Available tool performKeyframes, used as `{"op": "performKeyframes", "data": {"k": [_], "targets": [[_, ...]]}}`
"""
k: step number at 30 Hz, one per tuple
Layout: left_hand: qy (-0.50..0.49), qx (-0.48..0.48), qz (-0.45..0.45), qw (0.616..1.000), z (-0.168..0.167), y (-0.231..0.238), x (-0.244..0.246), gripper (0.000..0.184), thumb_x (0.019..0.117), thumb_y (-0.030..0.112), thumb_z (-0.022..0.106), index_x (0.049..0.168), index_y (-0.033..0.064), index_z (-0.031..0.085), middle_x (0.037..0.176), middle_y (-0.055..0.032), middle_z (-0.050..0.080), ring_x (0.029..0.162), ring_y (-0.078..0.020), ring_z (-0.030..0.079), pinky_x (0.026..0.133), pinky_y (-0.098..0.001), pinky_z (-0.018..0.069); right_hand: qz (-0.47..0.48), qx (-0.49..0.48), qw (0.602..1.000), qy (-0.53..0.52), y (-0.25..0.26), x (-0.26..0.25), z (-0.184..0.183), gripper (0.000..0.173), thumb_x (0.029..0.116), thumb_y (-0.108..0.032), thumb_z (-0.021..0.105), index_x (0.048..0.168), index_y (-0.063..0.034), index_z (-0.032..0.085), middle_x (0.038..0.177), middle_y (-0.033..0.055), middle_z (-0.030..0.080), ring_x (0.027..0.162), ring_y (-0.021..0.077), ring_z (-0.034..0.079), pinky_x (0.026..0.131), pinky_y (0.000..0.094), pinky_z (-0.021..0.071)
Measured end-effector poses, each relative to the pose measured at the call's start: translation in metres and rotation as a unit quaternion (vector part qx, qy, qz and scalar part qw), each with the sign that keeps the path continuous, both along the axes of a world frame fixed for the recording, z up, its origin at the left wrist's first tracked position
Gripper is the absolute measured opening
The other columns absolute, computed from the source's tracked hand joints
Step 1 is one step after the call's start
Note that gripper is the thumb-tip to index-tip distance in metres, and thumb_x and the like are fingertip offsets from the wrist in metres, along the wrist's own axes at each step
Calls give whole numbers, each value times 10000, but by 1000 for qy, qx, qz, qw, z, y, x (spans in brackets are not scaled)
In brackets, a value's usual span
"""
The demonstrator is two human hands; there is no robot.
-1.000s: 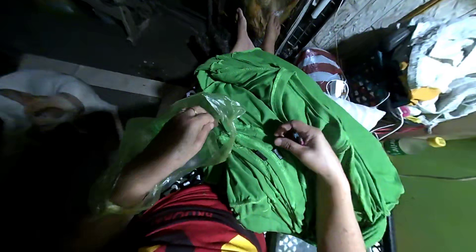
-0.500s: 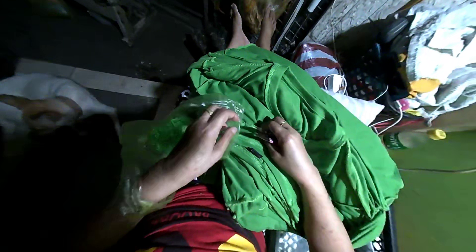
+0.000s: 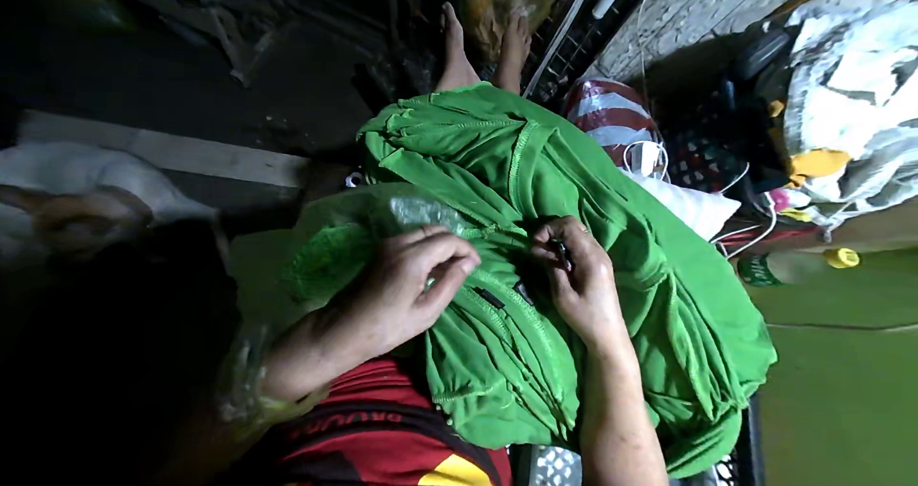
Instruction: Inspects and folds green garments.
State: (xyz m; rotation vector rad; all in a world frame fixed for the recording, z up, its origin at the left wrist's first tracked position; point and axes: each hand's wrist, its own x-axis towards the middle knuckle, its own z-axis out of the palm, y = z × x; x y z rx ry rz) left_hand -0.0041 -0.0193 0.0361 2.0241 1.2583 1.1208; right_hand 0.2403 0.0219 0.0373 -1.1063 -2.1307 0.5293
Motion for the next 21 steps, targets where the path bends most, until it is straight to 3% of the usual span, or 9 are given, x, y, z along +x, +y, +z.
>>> {"op": "performKeyframes", "data": {"k": [3, 5, 7, 9, 11, 14, 18, 21], "targets": [[44, -124, 25, 991, -18, 8, 8, 325, 1038, 236, 548, 942, -21, 722, 858, -122, 661, 757, -200, 662, 716, -374, 571, -12, 4, 1000, 21, 0, 1, -1, 112, 918, 13, 518, 983, 35, 606, 953, 106, 597, 840, 89, 586, 755, 206, 497], [65, -130, 77, 986, -21, 11, 9, 401, 983, 310, 670, 1115, -68, 651, 949, -204, 667, 809, -321, 669, 749, -514, 560, -13, -3, 999, 35, -1, 0, -2, 107, 912, 18, 517, 973, 38, 603, 941, 103, 590, 824, 79, 572, 739, 193, 488], [81, -105, 130, 983, -24, 15, 16, 650, 854, 400, 807, 1251, -52, 561, 1031, -223, 641, 800, -347, 645, 693, -537, 533, -15, -22, 999, 45, -1, -1, -4, 106, 913, 18, 524, 982, 28, 604, 924, 86, 590, 798, 69, 560, 716, 193, 481], [85, -64, 157, 982, -31, 22, 26, 702, 800, 419, 840, 1283, -8, 561, 1128, -237, 626, 851, -375, 654, 695, -551, 534, -14, -38, 998, 50, -1, -3, -7, 111, 906, 2, 530, 989, 10, 603, 893, 55, 570, 746, 44, 531, 670, 177, 461], [61, -12, 156, 986, -40, 29, 33, 489, 819, 269, 822, 1198, 23, 634, 1155, -247, 618, 850, -368, 653, 683, -516, 534, -12, -45, 998, 34, -2, -4, -8, 124, 888, -12, 551, 996, 3, 608, 885, 53, 575, 736, 51, 538, 663, 187, 471], [-12, 87, 142, 986, -52, 35, 37, 174, 835, 65, 701, 1003, 19, 691, 1031, -177, 619, 769, -199, 575, 646, -285, 466, -14, -58, 998, -22, -4, -7, -9, 121, 903, -36, 610, 1006, 6, 657, 899, 95, 633, 750, 131, 613, 671, 287, 536], [-76, 140, 132, 978, -58, 39, 33, 143, 816, -32, 660, 951, -46, 613, 981, -183, 603, 792, -135, 551, 694, -183, 442, -11, -128, 992, -21, -7, -10, -2, 334, 935, -237, 673, 1169, -4, 622, 932, 65, 664, 773, 93, 624, 693, 283, 538], [-87, 157, 136, 974, -61, 40, 35, 137, 809, -12, 676, 909, -38, 586, 944, -171, 587, 804, -131, 550, 704, -171, 439, -8, -131, 991, -7, -7, -11, 0, 307, 995, -213, 572, 1218, -2, 588, 957, 56, 661, 779, 63, 616, 698, 246, 529]]}}
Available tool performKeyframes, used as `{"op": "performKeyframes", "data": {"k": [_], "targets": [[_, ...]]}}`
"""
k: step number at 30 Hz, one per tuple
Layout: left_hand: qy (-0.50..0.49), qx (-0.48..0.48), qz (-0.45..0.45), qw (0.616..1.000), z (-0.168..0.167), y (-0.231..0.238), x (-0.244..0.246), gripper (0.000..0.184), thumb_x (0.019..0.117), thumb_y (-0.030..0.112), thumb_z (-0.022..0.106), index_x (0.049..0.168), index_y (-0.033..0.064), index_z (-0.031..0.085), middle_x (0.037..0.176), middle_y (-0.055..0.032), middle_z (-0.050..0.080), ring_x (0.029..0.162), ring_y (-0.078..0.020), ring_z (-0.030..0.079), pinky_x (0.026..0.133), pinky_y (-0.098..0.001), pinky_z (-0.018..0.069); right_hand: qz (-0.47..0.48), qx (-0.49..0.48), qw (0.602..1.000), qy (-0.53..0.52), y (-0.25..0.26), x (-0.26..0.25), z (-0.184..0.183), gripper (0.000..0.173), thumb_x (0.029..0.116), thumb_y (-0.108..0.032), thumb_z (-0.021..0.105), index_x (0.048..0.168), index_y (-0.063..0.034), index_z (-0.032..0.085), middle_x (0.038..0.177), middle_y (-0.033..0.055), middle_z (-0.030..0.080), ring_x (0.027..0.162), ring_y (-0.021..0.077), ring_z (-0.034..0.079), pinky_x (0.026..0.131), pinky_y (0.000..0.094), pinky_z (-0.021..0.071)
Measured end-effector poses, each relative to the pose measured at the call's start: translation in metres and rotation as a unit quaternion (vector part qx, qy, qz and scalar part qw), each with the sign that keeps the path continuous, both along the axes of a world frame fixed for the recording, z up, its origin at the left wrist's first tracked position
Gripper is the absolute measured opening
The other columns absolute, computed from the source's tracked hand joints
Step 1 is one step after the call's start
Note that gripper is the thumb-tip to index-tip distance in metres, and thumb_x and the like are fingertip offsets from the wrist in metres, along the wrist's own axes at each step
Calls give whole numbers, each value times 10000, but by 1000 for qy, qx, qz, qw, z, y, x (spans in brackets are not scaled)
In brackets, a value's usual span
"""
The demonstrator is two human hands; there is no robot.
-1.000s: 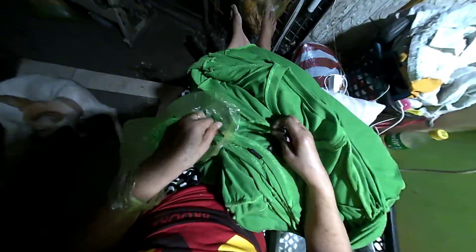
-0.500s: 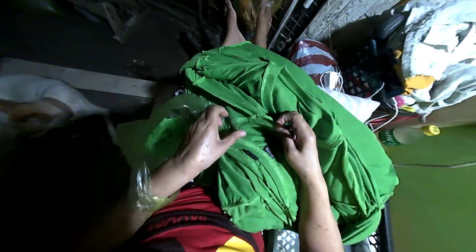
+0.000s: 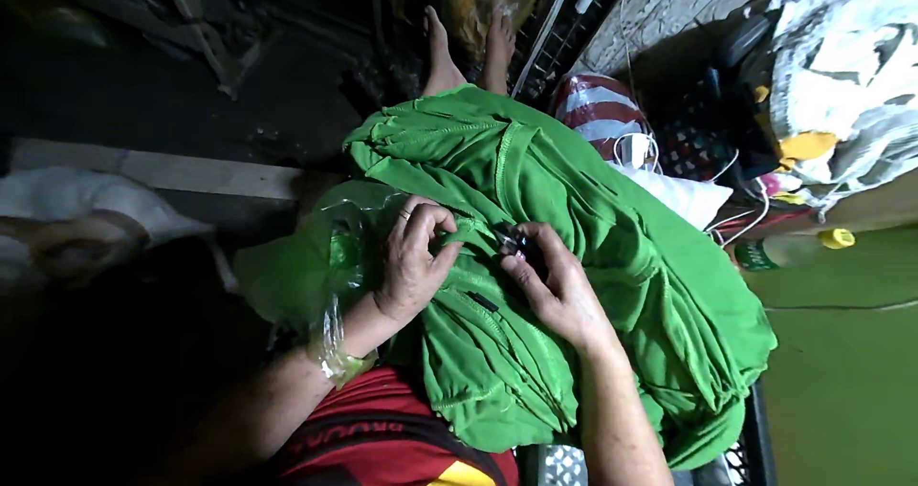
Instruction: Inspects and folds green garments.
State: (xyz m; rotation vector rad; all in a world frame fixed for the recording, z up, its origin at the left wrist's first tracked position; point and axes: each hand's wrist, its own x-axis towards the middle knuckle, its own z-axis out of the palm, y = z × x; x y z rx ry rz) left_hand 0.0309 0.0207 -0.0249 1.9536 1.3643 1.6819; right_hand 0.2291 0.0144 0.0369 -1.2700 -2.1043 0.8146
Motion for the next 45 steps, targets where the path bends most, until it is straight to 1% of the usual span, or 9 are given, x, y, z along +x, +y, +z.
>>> {"op": "performKeyframes", "data": {"k": [4, 9, 16, 20, 22, 27, 32, 36, 45], "targets": [[12, 2, 2, 1000, -2, 0, 2, 167, 795, 16, 709, 874, -32, 571, 910, -167, 594, 773, -138, 567, 685, -183, 458, 21, 65, 997, -24, 2, -5, -4, 261, 985, -168, 601, 1165, 5, 678, 991, 103, 684, 855, 156, 665, 757, 338, 563], [32, 29, 20, 999, -3, 1, 2, 165, 789, 19, 724, 853, -18, 576, 903, -166, 609, 788, -151, 596, 680, -184, 474, 28, 91, 994, -60, 4, -14, -1, 239, 973, -136, 616, 1145, 9, 695, 985, 138, 679, 832, 238, 680, 706, 415, 565], [30, 40, 20, 999, -6, 2, 2, 161, 810, 34, 730, 854, -19, 585, 915, -170, 605, 797, -146, 596, 700, -176, 479, -7, 99, 994, -54, 3, -17, -3, 193, 981, -85, 594, 1092, 28, 704, 941, 153, 686, 823, 259, 690, 713, 419, 566], [32, 32, 24, 999, -5, 2, 2, 173, 806, 41, 738, 853, -17, 582, 910, -169, 610, 770, -142, 585, 675, -181, 464, -15, 37, 999, -30, 5, -9, 2, 244, 1013, -155, 570, 1169, 15, 650, 956, 113, 678, 837, 181, 663, 757, 367, 557], [32, 26, 26, 999, -6, 2, 2, 170, 793, 29, 734, 857, -24, 586, 900, -171, 613, 757, -149, 583, 666, -190, 464, 1, 35, 998, -45, 4, -9, 3, 259, 1007, -171, 583, 1181, 7, 654, 964, 110, 688, 853, 194, 677, 765, 398, 563], [65, -49, 23, 996, -3, 1, 2, 311, 816, 54, 711, 1107, -46, 663, 779, -98, 583, 677, -152, 520, 632, -251, 427, -9, 8, 999, -35, 6, -9, 6, 256, 1019, -164, 570, 1187, 5, 661, 970, 113, 691, 868, 191, 675, 784, 392, 558], [61, -33, 12, 998, -4, 3, 0, 221, 812, -15, 657, 1026, -20, 716, 807, -108, 595, 713, -149, 537, 663, -235, 436, 16, -38, 998, -48, 10, -6, 12, 261, 1014, -159, 580, 1205, -1, 662, 1025, 117, 693, 937, 201, 673, 845, 426, 545], [35, -30, -5, 999, -5, 4, 0, 219, 815, -42, 652, 1025, -26, 715, 838, -109, 584, 735, -112, 533, 671, -179, 429, 20, -34, 997, -62, 11, -8, 12, 244, 1012, -159, 592, 1191, -13, 672, 1017, 110, 691, 922, 202, 672, 826, 426, 545], [33, -34, -24, 999, -5, 5, -2, 246, 794, -47, 646, 1025, -19, 725, 856, -113, 592, 736, -126, 536, 672, -203, 438, 17, 5, 997, -72, 9, -12, 9, 208, 1004, -115, 596, 1137, 4, 701, 1004, 148, 703, 912, 269, 692, 808, 480, 553]]}}
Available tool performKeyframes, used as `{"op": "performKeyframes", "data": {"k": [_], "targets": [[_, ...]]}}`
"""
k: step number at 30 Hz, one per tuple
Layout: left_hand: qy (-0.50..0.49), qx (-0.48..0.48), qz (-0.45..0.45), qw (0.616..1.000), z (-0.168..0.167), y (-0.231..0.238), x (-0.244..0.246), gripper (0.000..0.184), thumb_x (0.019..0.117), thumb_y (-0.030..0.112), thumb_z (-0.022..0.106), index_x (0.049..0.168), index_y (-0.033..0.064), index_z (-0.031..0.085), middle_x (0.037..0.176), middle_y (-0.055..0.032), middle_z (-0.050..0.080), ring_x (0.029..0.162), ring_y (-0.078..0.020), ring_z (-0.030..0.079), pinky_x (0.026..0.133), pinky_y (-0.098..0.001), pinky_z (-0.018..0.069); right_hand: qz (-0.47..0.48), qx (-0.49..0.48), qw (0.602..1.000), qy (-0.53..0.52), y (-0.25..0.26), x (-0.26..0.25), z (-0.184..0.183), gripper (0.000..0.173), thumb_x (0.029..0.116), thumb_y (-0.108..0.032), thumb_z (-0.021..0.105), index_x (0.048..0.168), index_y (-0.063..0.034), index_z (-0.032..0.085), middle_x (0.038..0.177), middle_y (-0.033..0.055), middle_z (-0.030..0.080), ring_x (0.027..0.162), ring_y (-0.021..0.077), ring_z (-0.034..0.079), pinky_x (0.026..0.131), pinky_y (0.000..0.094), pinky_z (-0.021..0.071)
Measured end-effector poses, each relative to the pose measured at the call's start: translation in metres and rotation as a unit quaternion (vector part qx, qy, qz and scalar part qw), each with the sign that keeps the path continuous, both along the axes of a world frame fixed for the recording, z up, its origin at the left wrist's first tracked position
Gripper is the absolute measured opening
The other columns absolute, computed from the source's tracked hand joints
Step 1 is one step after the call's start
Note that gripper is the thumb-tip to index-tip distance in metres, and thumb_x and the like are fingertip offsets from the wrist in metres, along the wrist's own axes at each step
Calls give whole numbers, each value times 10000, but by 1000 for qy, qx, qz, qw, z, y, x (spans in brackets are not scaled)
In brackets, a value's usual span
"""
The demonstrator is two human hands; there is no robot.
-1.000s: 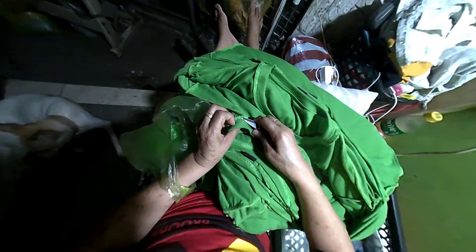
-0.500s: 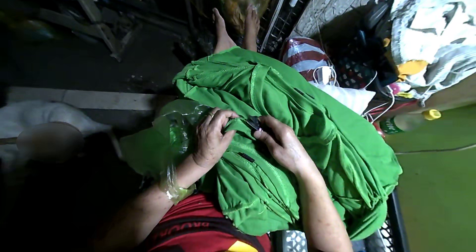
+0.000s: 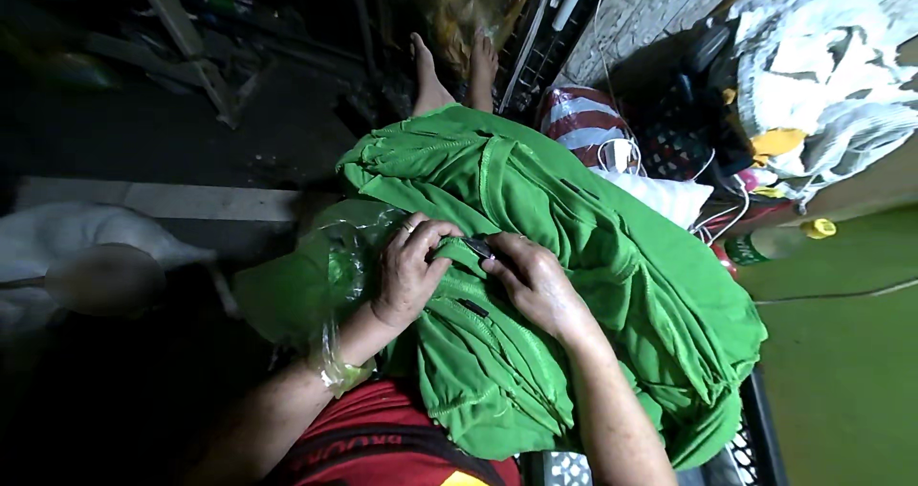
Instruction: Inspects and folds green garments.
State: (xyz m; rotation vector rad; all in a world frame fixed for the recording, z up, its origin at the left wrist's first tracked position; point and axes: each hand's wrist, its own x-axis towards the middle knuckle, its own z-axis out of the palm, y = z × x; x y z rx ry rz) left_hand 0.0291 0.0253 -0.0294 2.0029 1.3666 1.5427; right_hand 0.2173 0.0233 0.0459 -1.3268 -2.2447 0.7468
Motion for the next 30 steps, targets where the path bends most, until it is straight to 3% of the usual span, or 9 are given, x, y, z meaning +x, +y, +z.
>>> {"op": "performKeyframes", "data": {"k": [5, 8, 12, 15, 18, 22, 30], "targets": [[-17, -13, -3, 1000, 3, 0, -1, 252, 789, -55, 655, 1032, -30, 719, 857, -101, 582, 745, -101, 532, 671, -173, 431, -29, -14, 999, 37, 0, 1, -3, 204, 1013, -110, 579, 1144, -5, 695, 936, 119, 695, 836, 217, 674, 766, 427, 554], [-29, -22, -3, 999, 4, 0, 0, 261, 781, -63, 661, 1035, -34, 716, 859, -102, 587, 745, -99, 533, 665, -176, 430, -32, -32, 998, 35, 0, 2, -2, 243, 1023, -149, 568, 1194, -4, 661, 970, 122, 691, 873, 220, 679, 788, 445, 555], [-43, -24, -4, 999, 3, 0, 1, 236, 797, -44, 658, 1028, -39, 710, 848, -89, 579, 739, -78, 518, 655, -157, 411, -11, 9, 1000, 27, -2, 0, -6, 207, 1014, -102, 576, 1128, 9, 708, 956, 138, 707, 868, 253, 694, 795, 465, 562], [-60, -46, -1, 997, 5, 0, 1, 197, 839, -12, 658, 1030, -41, 698, 874, -82, 588, 764, -51, 518, 680, -141, 410, -51, -10, 997, 61, -3, 1, -6, 216, 1028, -118, 555, 1149, 16, 673, 926, 125, 685, 816, 211, 665, 747, 415, 551], [-70, -56, 1, 996, 7, -1, 1, 193, 843, -13, 646, 1030, -37, 687, 891, -78, 596, 775, -45, 523, 689, -145, 419, -60, -69, 993, 71, -3, 6, 0, 224, 1037, -149, 548, 1190, -15, 643, 957, 88, 671, 840, 145, 644, 765, 358, 538], [-72, -64, -10, 995, 5, -2, 0, 176, 875, 11, 640, 1040, -34, 682, 904, -88, 608, 780, -62, 540, 703, -172, 443, -12, -104, 993, 45, 2, 8, 4, 240, 1034, -149, 551, 1203, -19, 661, 999, 107, 688, 914, 191, 661, 832, 434, 533], [-123, -102, -30, 987, 0, -4, 6, 166, 911, 50, 612, 1052, -18, 668, 934, -55, 625, 803, -25, 570, 737, -171, 486, 9, -107, 993, 46, 4, 10, 4, 214, 1028, -149, 560, 1167, -34, 674, 965, 83, 681, 890, 161, 650, 822, 408, 528]]}}
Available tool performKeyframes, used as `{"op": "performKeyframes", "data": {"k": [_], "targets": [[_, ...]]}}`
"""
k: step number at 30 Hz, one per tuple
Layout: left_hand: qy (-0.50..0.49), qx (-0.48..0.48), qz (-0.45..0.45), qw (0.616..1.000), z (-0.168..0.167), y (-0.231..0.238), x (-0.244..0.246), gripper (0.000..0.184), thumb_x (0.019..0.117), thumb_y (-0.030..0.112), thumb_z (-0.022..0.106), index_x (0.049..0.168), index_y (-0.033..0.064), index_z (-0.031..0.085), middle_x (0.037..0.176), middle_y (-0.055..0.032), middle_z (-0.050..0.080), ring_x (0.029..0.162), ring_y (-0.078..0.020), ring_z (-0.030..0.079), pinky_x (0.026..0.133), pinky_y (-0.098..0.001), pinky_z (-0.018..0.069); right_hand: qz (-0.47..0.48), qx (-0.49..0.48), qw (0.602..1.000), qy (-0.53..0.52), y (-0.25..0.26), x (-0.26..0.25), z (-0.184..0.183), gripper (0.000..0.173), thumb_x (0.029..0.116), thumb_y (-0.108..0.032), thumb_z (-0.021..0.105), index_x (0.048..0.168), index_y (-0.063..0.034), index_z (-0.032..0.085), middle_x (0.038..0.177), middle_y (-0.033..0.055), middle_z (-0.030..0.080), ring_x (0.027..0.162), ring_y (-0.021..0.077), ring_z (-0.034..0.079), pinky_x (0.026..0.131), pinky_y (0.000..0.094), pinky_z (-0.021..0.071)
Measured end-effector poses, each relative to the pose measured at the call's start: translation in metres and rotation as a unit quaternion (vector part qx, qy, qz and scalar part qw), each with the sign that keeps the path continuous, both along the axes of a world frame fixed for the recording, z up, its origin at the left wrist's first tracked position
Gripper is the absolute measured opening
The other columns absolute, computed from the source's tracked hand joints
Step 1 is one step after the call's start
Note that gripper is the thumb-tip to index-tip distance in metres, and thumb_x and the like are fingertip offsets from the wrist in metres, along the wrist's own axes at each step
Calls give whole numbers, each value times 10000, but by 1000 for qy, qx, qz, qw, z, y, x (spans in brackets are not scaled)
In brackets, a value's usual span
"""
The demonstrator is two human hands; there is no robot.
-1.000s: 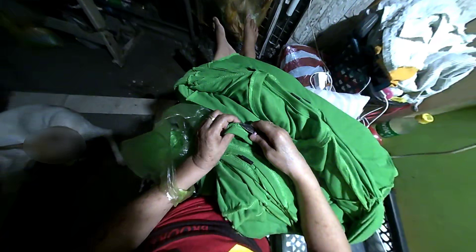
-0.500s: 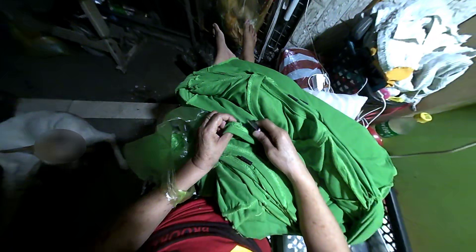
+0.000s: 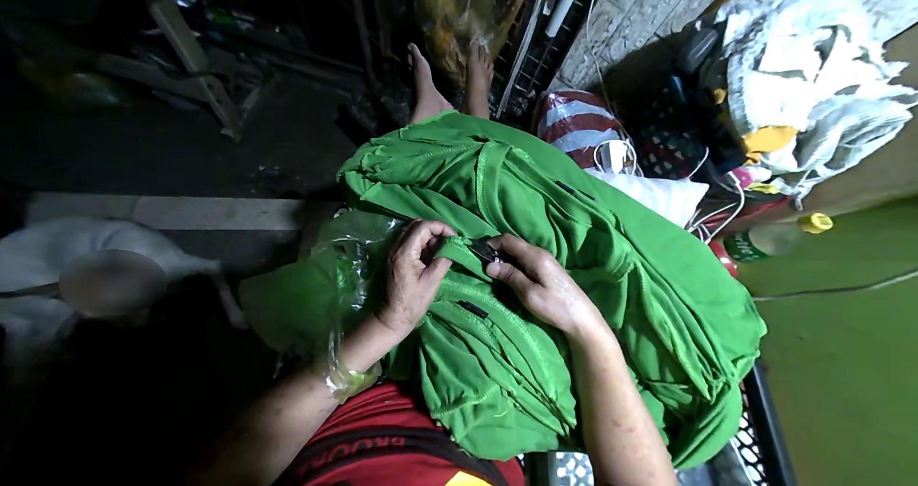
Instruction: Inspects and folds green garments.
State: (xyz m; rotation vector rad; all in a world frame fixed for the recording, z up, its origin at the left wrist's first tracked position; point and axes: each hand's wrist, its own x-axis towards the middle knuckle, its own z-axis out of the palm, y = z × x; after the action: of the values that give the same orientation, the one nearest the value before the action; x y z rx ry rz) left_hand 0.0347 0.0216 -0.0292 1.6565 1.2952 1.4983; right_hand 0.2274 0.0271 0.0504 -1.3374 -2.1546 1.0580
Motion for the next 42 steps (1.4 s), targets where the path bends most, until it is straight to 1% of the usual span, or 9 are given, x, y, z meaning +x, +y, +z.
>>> {"op": "performKeyframes", "data": {"k": [16, 25, 28, 30, 33, 35, 37, 40, 42], "targets": [[-6, -6, -4, 1000, 0, -2, 1, 157, 912, 57, 610, 1040, -14, 668, 929, -42, 621, 789, -7, 563, 724, -154, 480, -9, 41, 999, -6, -3, -3, -7, 244, 1026, -158, 569, 1197, -18, 672, 991, 108, 694, 897, 191, 670, 823, 424, 544], [-1, -8, 1, 1000, -1, -1, 1, 165, 913, 71, 625, 1050, -10, 671, 933, -47, 633, 797, -20, 571, 731, -172, 485, -27, 61, 998, 12, -6, -4, -10, 222, 1027, -149, 558, 1152, -10, 678, 930, 92, 678, 818, 155, 644, 763, 368, 537], [6, 4, 11, 1000, 4, 0, 1, 172, 904, 60, 638, 1057, -17, 660, 934, -60, 611, 790, -23, 549, 719, -158, 464, -48, 103, 994, 4, -8, -6, -17, 369, 934, -279, 712, 1169, -3, 641, 1019, 114, 658, 840, 174, 638, 742, 381, 548], [40, 22, 23, 999, 10, 0, 1, 197, 871, 28, 668, 1062, -19, 669, 952, -84, 606, 802, -55, 544, 715, -165, 450, -55, 175, 983, -16, -9, -11, -20, 327, 907, -227, 720, 1113, 19, 659, 1026, 153, 655, 808, 235, 661, 682, 431, 562], [121, 46, 35, 991, 13, -1, 0, 339, 790, -12, 679, 1129, -2, 680, 1052, -158, 653, 910, -217, 636, 811, -336, 534, -94, 261, 961, -18, -4, -8, -14, 205, 900, -41, 598, 1069, 35, 686, 957, 155, 691, 758, 233, 677, 640, 412, 567], [130, 41, 16, 990, 14, -2, -2, 350, 836, -36, 616, 1184, -29, 654, 1124, -190, 666, 1003, -273, 662, 900, -406, 545, -108, 253, 961, -18, 2, -2, 2, 221, 895, 23, 568, 1093, 49, 663, 885, 143, 678, 702, 200, 637, 632, 370, 543], [102, 23, -18, 994, 18, -1, -5, 291, 974, -1, 530, 1245, -62, 614, 1151, -183, 682, 1039, -210, 666, 948, -340, 530, -100, 218, 971, -21, 8, 0, 18, 221, 922, 46, 534, 1114, 37, 644, 848, 117, 648, 665, 158, 585, 608, 320, 507], [30, -52, -58, 997, 27, 6, -13, 332, 1065, 79, 420, 1334, -58, 557, 1034, -103, 636, 906, -66, 584, 838, -223, 485, -102, 157, 982, -24, 18, -2, 20, 228, 953, 18, 493, 1133, 2, 632, 812, 93, 609, 635, 164, 547, 576, 349, 472], [29, -91, -74, 993, 24, 11, -18, 344, 1075, 100, 383, 1347, -41, 540, 1063, -104, 624, 926, -84, 575, 851, -256, 481, -112, 122, 986, -9, 25, 0, 7, 226, 979, 10, 477, 1140, -9, 634, 809, 84, 596, 628, 150, 528, 566, 335, 460]]}}
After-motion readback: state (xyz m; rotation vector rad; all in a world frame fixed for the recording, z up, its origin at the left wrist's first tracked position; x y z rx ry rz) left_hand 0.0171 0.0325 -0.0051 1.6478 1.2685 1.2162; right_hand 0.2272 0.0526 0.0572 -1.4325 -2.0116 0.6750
